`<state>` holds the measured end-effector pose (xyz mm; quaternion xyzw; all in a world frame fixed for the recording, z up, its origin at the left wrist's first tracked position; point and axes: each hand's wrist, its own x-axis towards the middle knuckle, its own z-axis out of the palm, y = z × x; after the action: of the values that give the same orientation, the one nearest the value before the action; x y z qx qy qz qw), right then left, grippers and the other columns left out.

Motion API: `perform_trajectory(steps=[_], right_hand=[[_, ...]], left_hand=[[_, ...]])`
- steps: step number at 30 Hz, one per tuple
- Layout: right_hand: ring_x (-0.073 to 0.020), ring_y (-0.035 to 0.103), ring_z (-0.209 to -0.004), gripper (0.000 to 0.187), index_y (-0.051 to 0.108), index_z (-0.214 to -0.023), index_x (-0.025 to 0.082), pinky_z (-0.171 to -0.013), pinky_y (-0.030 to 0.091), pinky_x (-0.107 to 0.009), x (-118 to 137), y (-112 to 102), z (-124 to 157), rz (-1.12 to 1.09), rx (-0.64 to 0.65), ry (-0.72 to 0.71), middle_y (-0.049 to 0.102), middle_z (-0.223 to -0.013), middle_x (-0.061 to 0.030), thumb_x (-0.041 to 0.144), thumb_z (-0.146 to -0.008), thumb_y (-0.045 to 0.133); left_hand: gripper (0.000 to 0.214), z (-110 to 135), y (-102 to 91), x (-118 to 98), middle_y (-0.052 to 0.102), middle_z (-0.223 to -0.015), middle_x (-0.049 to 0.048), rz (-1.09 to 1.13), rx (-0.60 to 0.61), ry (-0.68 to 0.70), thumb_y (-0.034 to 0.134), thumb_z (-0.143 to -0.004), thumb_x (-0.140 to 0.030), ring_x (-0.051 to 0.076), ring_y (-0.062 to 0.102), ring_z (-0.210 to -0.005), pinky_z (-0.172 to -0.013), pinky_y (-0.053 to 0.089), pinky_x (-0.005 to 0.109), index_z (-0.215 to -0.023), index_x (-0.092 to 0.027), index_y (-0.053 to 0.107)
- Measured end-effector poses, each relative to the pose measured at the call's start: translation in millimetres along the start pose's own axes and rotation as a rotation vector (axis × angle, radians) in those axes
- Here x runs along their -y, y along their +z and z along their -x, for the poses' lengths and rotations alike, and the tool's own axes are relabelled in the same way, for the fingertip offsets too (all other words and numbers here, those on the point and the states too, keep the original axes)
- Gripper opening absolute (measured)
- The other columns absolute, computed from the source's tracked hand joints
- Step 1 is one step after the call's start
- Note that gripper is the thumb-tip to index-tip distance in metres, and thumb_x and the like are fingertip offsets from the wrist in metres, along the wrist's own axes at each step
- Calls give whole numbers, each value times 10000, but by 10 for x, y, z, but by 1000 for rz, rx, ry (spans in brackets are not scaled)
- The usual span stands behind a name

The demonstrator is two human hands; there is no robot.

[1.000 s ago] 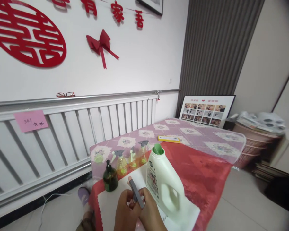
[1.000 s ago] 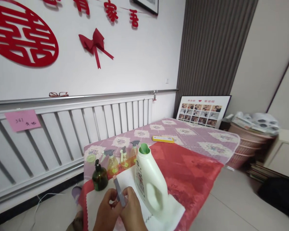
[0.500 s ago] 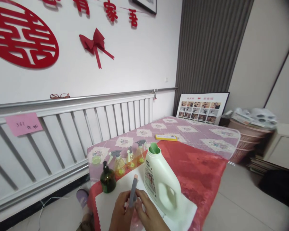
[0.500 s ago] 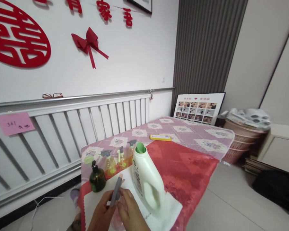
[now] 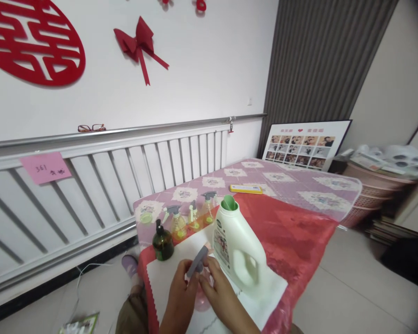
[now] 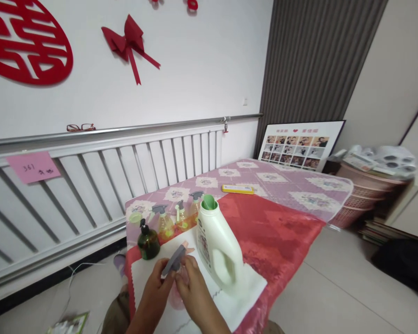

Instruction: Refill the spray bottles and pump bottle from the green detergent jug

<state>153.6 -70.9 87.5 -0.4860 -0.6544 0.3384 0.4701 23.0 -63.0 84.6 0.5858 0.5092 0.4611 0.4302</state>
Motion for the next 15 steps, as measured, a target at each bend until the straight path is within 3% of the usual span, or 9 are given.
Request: perform_trajectory(steps=[4,8,15], right_hand=[[-234,587,-1080,273,584,-1095,208,-948,450,-385,22,53,-9,2,-34,82,632,-1128,-86,192,-833,508],[-248,602,-1063,320,585,-1123,199,-942,459,-404,-21,126,7,-15,-103,110,644,-1137,-103,198,-806,538],[-233,674,-973,348,531,-1154,199,-861,539,-375,-97,273,33,-290,-157,172,688,-1099,-97,213,-806,542]], left_hand=[[231,22,-11,-26,677,-894,33,5,-1,-15,484,-830,-334,205,641,-814,-749,486,310,-992,-196,572],[226,-14,-3,-15,664,-842,14,-7,8,-51,556,-764,-300,194,630,-781,-709,483,289,-958,-190,594],[274,-57,67,-11,628,-745,-23,18,-107,-105,651,-648,-237,162,604,-675,-648,466,261,-910,-187,589]])
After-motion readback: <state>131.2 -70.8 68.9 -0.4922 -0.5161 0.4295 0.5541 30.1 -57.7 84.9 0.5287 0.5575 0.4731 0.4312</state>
